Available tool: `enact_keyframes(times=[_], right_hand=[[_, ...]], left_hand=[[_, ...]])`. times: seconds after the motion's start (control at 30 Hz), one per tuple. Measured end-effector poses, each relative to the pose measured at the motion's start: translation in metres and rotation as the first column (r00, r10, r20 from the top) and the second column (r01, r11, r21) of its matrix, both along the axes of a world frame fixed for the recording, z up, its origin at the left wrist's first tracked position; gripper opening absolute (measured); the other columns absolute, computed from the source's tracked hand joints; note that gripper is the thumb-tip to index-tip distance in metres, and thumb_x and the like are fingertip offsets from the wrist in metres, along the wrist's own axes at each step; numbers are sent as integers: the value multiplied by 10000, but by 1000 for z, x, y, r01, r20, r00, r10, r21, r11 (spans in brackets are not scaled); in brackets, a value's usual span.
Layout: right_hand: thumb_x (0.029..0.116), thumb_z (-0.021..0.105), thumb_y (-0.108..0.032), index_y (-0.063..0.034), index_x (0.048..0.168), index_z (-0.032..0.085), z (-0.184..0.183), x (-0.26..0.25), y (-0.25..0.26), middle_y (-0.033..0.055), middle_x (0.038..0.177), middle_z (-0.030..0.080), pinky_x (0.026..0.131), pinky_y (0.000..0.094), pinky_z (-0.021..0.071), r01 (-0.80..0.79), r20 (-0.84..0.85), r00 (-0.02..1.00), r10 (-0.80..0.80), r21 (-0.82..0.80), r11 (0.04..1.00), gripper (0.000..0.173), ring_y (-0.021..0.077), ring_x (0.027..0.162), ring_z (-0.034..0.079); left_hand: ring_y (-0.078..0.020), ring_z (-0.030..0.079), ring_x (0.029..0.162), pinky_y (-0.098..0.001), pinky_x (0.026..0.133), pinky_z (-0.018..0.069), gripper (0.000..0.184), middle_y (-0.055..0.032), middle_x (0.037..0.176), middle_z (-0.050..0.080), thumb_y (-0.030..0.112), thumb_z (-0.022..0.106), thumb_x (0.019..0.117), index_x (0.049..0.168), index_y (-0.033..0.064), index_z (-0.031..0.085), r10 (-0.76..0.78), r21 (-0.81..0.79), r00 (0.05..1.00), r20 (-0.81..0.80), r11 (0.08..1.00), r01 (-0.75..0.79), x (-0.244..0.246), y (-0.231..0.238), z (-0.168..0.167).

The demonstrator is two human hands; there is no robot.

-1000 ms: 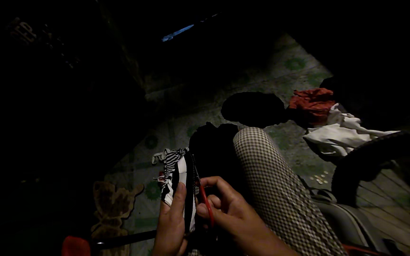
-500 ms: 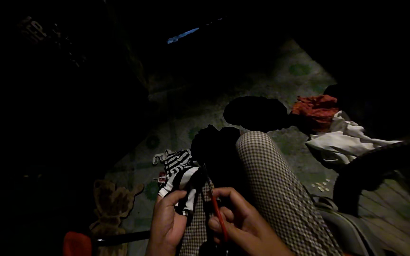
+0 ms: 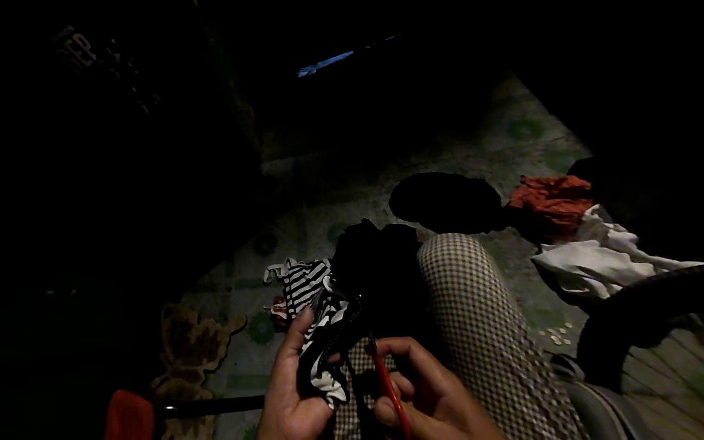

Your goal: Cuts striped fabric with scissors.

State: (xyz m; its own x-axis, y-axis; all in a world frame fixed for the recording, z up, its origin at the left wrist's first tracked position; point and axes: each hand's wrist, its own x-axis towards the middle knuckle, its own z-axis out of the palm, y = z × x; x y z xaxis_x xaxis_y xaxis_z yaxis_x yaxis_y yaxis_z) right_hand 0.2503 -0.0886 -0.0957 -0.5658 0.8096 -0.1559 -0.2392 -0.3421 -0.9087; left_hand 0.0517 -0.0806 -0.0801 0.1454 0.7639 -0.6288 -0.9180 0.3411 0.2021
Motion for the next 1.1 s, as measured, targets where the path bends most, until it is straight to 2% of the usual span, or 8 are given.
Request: enact_keyframes(times=[0.07,0.27,0.37,0.47,0.57,0.73,0.97,1.1], right_hand=[[979,682,-129,-63,1380,455,0,3,-1,30,902,642,604,308,574,-21,8,1000,21,13,1000,465,119,674,625],[980,681,-132,-56,1369,469,-5,13,-7,44,927,643,611,320,572,-18,42,999,18,-1,1000,450,129,686,623],[981,683,-138,-58,1379,470,-9,17,-9,56,917,644,602,325,569,-30,49,998,29,9,1000,459,137,680,621],[980,684,-137,-63,1378,473,-9,17,-8,43,904,635,598,319,563,-42,43,998,41,19,999,456,130,673,613],[978,680,-121,-60,1381,465,-8,15,-5,40,922,636,605,314,571,-52,52,997,50,38,998,461,125,684,621],[976,680,-111,-68,1384,471,-1,11,1,32,901,638,592,288,545,-69,44,997,67,29,997,460,108,665,598],[977,685,-127,-78,1377,481,-4,10,0,29,868,643,584,272,537,-70,20,997,69,57,996,451,97,654,599],[973,692,-140,-64,1370,484,-2,15,-3,39,918,652,597,279,547,-86,56,995,81,80,993,454,94,669,606]], left_hand=[[-221,731,836,-374,744,630,317,-156,963,724,284,492,1048,1099,30,675,-12,-17,1000,29,1000,13,2,-5,3],[-260,728,916,-422,805,622,222,-188,1026,715,132,493,1022,1131,6,639,41,-90,993,-112,995,-51,9,-19,8],[-271,723,906,-439,824,613,191,-195,990,713,97,546,948,1066,-5,655,53,-65,997,-60,996,-57,5,-21,9],[-264,726,849,-427,787,619,153,-190,920,708,68,572,888,995,-8,650,141,-23,989,-38,990,-142,10,-16,3],[-260,721,829,-424,769,620,153,-177,898,698,74,523,901,988,1,626,216,-9,972,-89,976,-217,18,-6,-3],[-251,716,758,-421,715,622,124,-166,818,683,30,552,821,917,2,625,261,30,963,-74,965,-259,20,3,5],[-255,725,814,-408,765,621,147,-178,873,702,78,522,903,955,2,637,207,-8,978,-28,978,-207,20,-12,17],[-246,730,807,-408,763,619,106,-157,848,713,48,618,801,881,16,678,146,67,989,29,987,-147,19,-15,3]])
